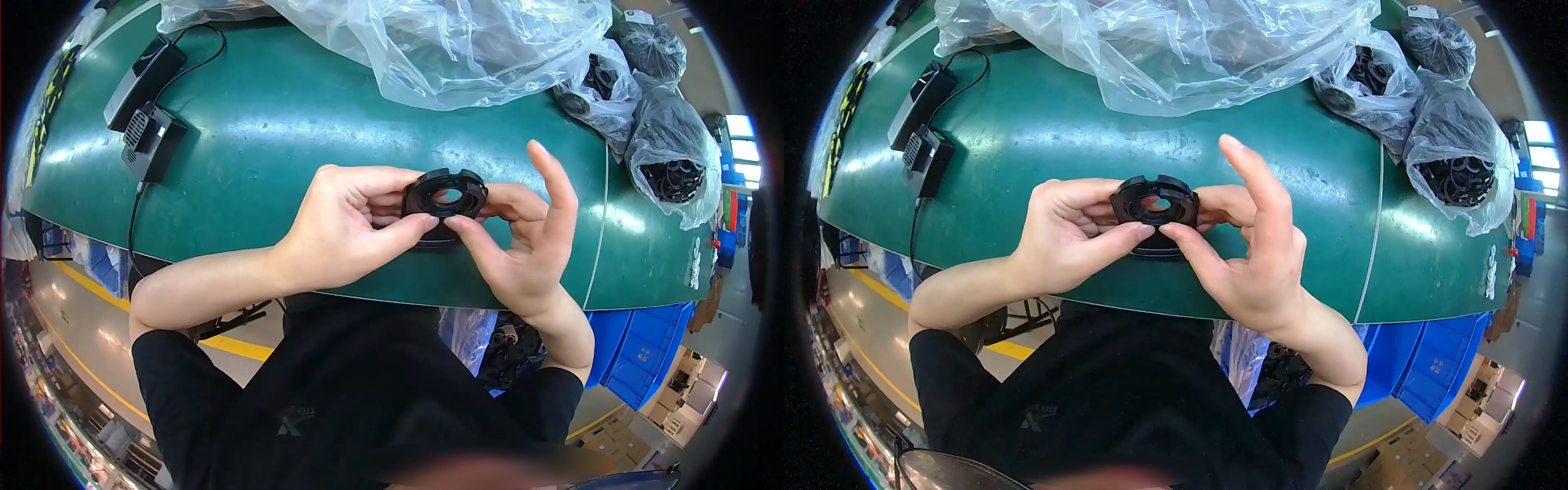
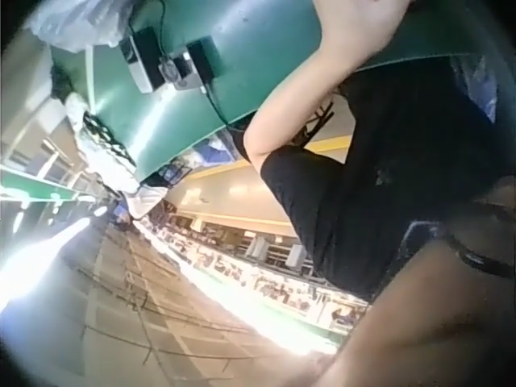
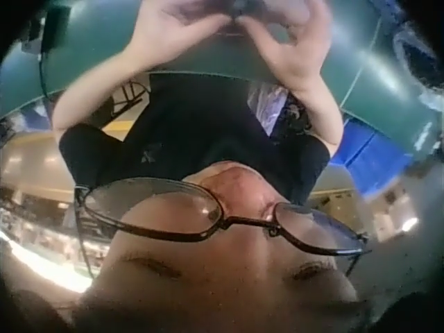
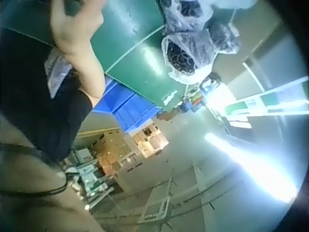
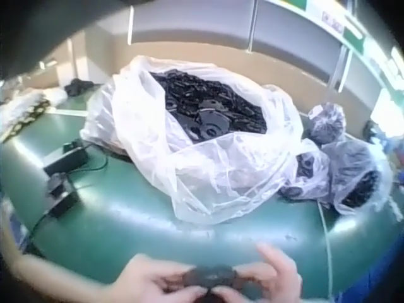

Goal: The person assembles metal retaining rings onto a black plastic housing component by hand, taking the rings from a parts bag and attaching them to the housing.

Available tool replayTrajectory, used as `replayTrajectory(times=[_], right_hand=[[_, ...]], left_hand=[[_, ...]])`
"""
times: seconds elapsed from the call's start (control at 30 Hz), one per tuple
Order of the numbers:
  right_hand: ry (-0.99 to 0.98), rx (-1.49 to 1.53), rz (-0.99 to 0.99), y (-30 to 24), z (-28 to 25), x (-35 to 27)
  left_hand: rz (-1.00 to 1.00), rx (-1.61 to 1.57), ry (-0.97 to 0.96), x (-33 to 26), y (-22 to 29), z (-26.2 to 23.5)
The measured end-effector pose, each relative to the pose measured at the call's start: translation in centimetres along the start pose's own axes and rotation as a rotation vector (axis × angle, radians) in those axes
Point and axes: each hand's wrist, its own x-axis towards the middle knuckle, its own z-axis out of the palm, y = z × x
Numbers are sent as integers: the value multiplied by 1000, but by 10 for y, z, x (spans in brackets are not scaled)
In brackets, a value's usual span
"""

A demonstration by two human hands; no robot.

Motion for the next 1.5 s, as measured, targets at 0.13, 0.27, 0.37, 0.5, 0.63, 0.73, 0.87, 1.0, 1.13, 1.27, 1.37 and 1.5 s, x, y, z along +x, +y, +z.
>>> replayTrajectory(times=[0.13, 0.27, 0.37, 0.5, 0.63, 0.73, 0.87, 1.0, 1.13, 1.27, 1.37, 1.5], right_hand=[[-99, 226, 236, -6, -5, 7], [-121, 392, 493, 1, -11, 8], [-62, 437, 535, 2, -14, 8], [-59, 412, 514, -1, -17, 7], [-77, 395, 510, 1, -17, 7], [-245, 59, 334, -5, -18, 12], [-201, 125, 263, -3, -10, 7], [-196, 95, 185, -1, -5, 5], [-212, 48, 244, -8, -4, 7], [-214, 143, 340, -3, -2, 7], [-194, 216, 415, -5, -3, 8], [-120, 271, 484, -6, -7, 9]], left_hand=[[-47, -45, -41, 1, 4, -2], [-150, -180, -99, 5, 5, -7], [-99, -191, -99, 4, 3, -2], [-29, -143, -137, 2, 0, 0], [97, 4, -141, 4, -3, -4], [-42, -44, -117, 1, 3, -2], [16, 31, -54, 3, 2, 0], [102, 183, -4, 3, 3, 0], [68, 157, 28, 2, -1, 0], [33, 136, 58, 4, 1, 0], [18, 108, 41, 4, 1, 0], [-111, -83, -32, 5, 0, 1]])
